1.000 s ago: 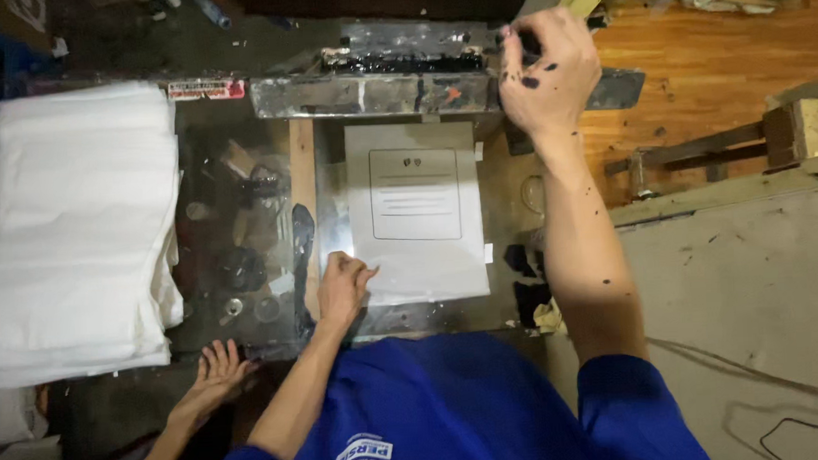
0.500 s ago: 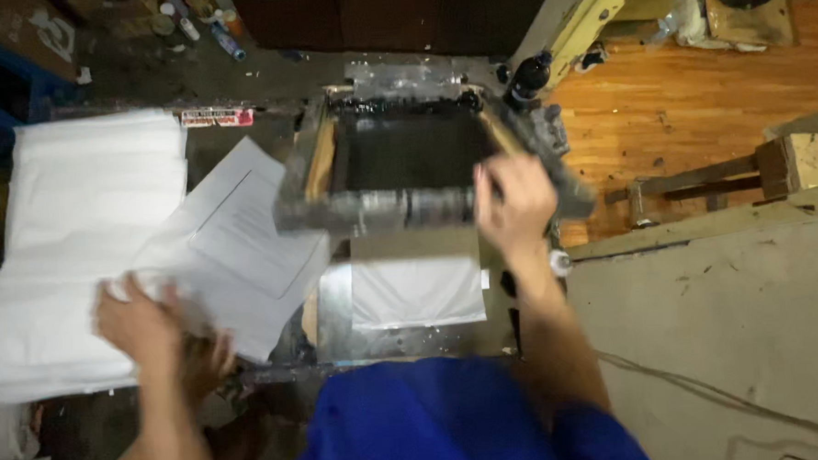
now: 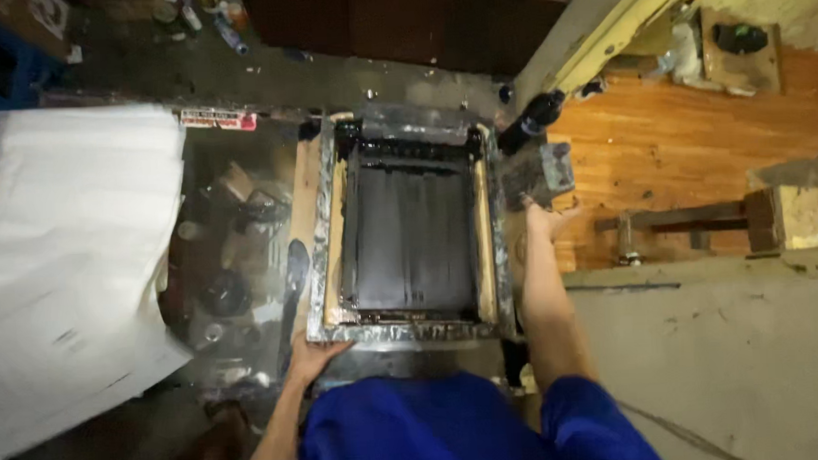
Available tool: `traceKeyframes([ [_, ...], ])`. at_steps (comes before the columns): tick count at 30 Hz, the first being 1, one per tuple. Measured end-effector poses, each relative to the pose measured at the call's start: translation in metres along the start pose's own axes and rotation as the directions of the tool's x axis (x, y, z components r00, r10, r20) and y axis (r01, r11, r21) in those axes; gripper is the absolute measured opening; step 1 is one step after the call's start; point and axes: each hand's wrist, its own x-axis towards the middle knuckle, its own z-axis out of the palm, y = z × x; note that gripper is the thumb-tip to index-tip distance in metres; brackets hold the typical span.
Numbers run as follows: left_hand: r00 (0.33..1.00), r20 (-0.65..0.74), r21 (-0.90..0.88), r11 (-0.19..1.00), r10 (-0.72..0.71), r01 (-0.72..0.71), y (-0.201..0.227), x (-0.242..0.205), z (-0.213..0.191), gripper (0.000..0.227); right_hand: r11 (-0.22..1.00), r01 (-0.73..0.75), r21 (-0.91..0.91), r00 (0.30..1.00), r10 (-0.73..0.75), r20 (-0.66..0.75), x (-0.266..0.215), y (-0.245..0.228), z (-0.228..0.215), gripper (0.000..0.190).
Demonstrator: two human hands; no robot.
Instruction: The person performs screen printing by placing white t-shirts under a screen frame, applying ink with a squeegee, and peeling the shirts off. Another person is visible nearby, at times holding a phone or a lighter.
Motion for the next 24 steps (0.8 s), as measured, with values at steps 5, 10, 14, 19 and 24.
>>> traceKeyframes([
  [5, 1.000, 0.022, -0.095, 0.995, -0.017, 0.019, 0.007, 0.008, -0.006, 0.051, 0.959, 0.256, -0.123, 0.966, -0.258, -0.002, 0.031, -0.017, 0.001, 0.121],
  [10, 0.999, 0.034, -0.181, 0.983, -0.023, 0.028, 0.008, 0.009, -0.005, 0.047, 0.809, 0.523, -0.268, 0.846, -0.531, 0.050, 0.004, -0.061, -0.040, 0.101],
  [14, 0.998, 0.042, -0.076, 0.996, -0.043, 0.046, -0.014, 0.015, -0.007, 0.050, 0.448, 0.820, -0.357, 0.567, -0.725, 0.392, -0.064, -0.170, -0.107, 0.104],
  [19, 0.995, 0.087, -0.128, 0.990, -0.051, 0.062, -0.009, 0.014, -0.010, 0.050, -0.010, 0.814, -0.581, 0.509, -0.471, 0.720, -0.092, -0.198, -0.100, 0.103],
  [24, 0.997, 0.070, -0.115, 0.993, -0.022, 0.030, -0.016, 0.018, -0.006, 0.050, -0.160, 0.845, -0.510, 0.471, -0.230, 0.852, -0.078, -0.170, -0.021, 0.083],
])
